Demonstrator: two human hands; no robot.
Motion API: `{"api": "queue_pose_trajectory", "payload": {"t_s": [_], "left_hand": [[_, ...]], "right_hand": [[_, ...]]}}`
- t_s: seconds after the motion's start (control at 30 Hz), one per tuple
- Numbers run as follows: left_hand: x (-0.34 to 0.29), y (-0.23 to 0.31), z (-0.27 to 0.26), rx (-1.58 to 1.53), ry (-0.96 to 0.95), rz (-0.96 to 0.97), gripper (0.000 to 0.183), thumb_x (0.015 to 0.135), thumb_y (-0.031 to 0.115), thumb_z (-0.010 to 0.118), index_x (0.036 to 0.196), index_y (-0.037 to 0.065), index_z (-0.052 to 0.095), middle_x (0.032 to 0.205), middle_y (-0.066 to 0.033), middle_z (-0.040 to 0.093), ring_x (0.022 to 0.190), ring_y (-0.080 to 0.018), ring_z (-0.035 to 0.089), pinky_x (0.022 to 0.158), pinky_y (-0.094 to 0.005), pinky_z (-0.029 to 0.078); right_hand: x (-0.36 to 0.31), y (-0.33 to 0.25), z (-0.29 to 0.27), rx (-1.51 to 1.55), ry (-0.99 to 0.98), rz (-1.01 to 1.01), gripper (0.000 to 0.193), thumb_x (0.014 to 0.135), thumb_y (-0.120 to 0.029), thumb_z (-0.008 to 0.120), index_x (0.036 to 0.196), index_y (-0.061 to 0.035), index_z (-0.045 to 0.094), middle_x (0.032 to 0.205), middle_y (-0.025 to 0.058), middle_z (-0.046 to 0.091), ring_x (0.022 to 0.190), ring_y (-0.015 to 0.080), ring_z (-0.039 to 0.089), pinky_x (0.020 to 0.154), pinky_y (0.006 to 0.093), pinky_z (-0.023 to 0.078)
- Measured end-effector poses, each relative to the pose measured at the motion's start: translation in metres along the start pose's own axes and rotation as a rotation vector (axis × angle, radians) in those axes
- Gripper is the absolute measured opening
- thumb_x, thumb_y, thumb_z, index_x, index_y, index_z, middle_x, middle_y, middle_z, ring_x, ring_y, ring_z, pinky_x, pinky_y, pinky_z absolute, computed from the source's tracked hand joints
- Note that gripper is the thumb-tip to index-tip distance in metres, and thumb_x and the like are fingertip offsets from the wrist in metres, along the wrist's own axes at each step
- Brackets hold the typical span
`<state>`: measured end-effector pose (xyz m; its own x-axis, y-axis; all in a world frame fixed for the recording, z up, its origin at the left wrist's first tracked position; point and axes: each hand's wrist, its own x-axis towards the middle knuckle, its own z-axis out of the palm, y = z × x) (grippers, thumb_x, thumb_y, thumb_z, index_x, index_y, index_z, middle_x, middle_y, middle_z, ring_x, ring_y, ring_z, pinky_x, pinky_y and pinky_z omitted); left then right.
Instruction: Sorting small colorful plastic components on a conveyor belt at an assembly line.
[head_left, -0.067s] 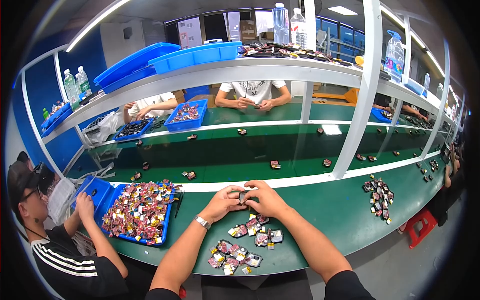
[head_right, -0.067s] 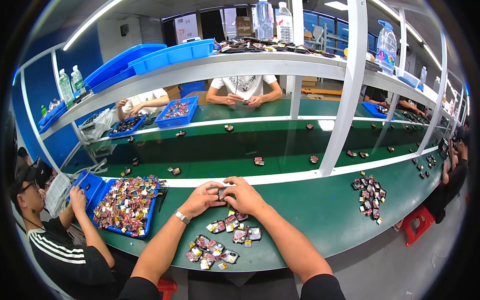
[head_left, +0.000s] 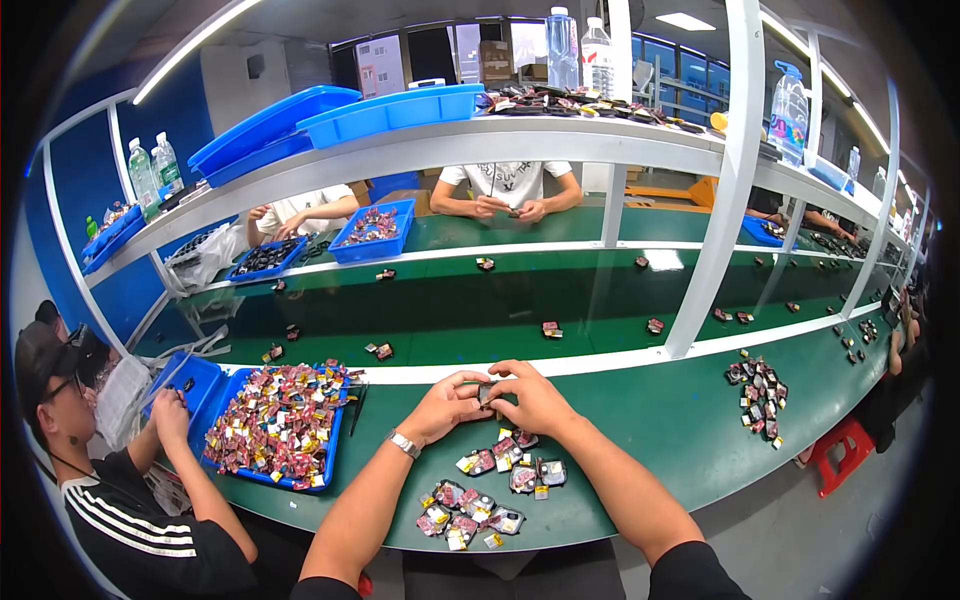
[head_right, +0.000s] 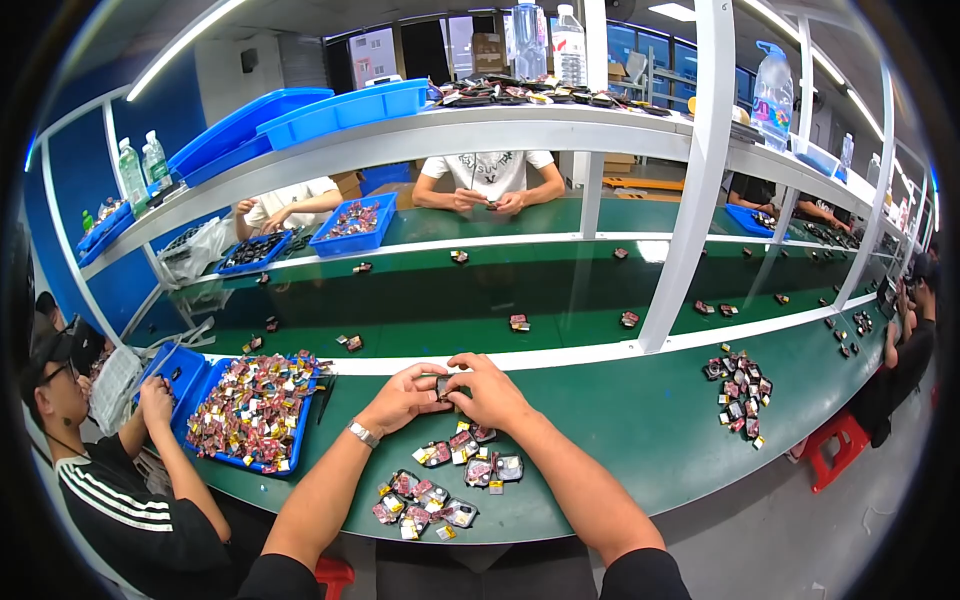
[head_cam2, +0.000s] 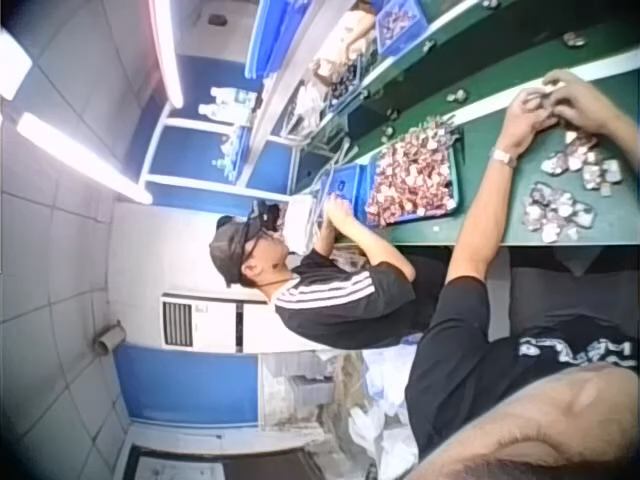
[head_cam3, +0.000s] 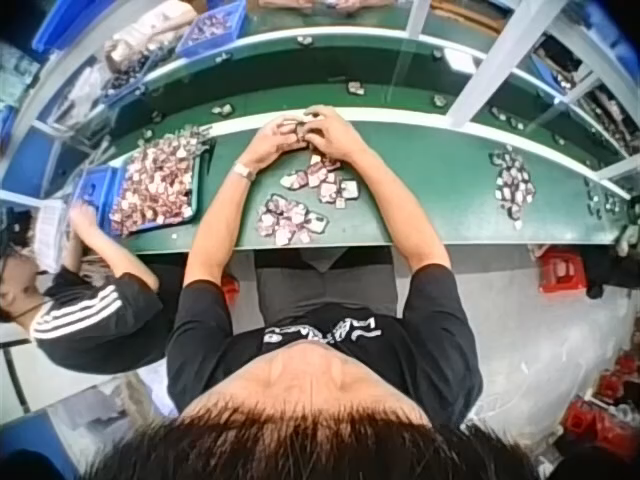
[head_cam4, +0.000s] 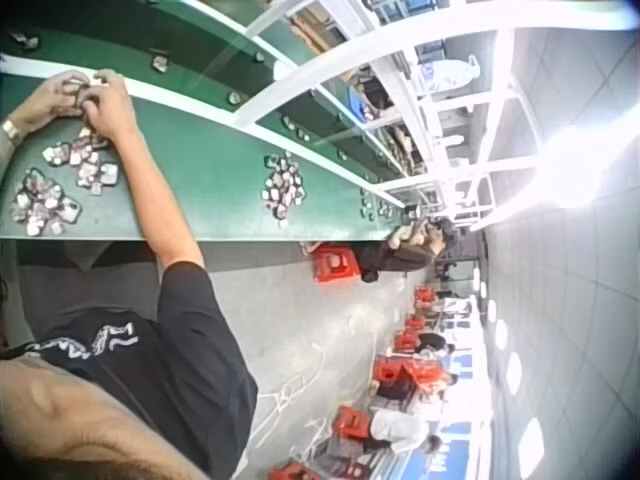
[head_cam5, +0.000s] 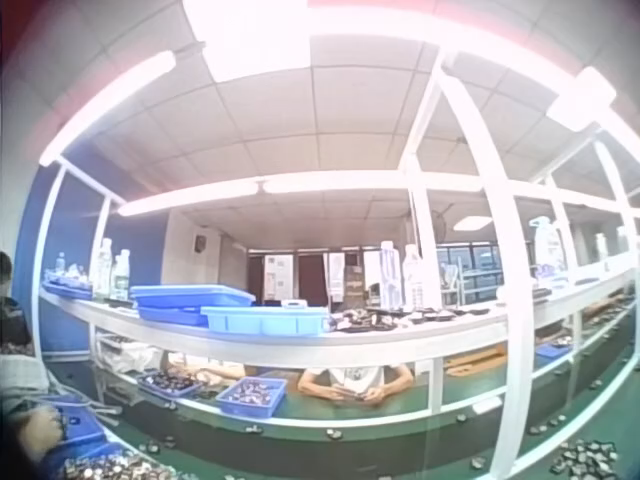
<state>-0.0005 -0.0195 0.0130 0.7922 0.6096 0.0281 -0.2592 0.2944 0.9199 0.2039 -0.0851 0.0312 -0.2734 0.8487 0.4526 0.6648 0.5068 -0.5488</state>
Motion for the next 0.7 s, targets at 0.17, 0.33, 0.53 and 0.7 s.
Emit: {"api": "queue_pose_trajectory", "payload": {"t_s": [0.17,0.33,0.53,0.7], "left_hand": [[0.0,0.0,0.002,0.09,-0.005,0.019,0.038,0.092,-0.002,0.055,0.129,0.005,0.047,0.121,-0.0097,0.06,0.112,-0.0186,0.059,0.099,-0.0367,0.051],[-0.001,-0.006,-0.002,0.081,0.041,-0.011,0.034,0.094,0.0,0.054,0.127,0.005,0.048,0.117,-0.0086,0.061,0.11,-0.0177,0.061,0.094,-0.0362,0.054],[0.002,-0.006,0.0,0.008,0.04,0.028,0.029,0.095,0.002,0.054,0.124,0.006,0.049,0.115,-0.0071,0.062,0.107,-0.017,0.062,0.091,-0.0336,0.055],[0.002,-0.008,-0.004,-0.019,0.046,0.019,0.029,0.095,0.004,0.055,0.124,0.007,0.05,0.117,-0.007,0.06,0.107,-0.0168,0.061,0.09,-0.0317,0.055]], "right_hand": [[0.0,0.001,0.003,0.008,0.027,0.023,0.012,0.079,-0.014,0.068,0.089,-0.0085,0.072,0.126,0.0113,0.056,0.121,0.0297,0.05,0.102,0.0398,0.043],[0.001,-0.006,0.0,0.148,-0.034,-0.023,0.011,0.078,-0.014,0.07,0.086,-0.0072,0.072,0.124,0.0104,0.058,0.121,0.0295,0.051,0.103,0.0398,0.042],[-0.003,-0.004,0.01,0.065,0.15,0.029,0.011,0.077,-0.013,0.071,0.087,-0.0073,0.072,0.122,0.0088,0.06,0.118,0.028,0.053,0.102,0.039,0.042],[-0.003,-0.007,0.019,0.067,0.206,-0.003,0.01,0.078,-0.012,0.068,0.086,-0.0061,0.071,0.119,0.0092,0.06,0.115,0.0286,0.053,0.099,0.0377,0.044]]}}
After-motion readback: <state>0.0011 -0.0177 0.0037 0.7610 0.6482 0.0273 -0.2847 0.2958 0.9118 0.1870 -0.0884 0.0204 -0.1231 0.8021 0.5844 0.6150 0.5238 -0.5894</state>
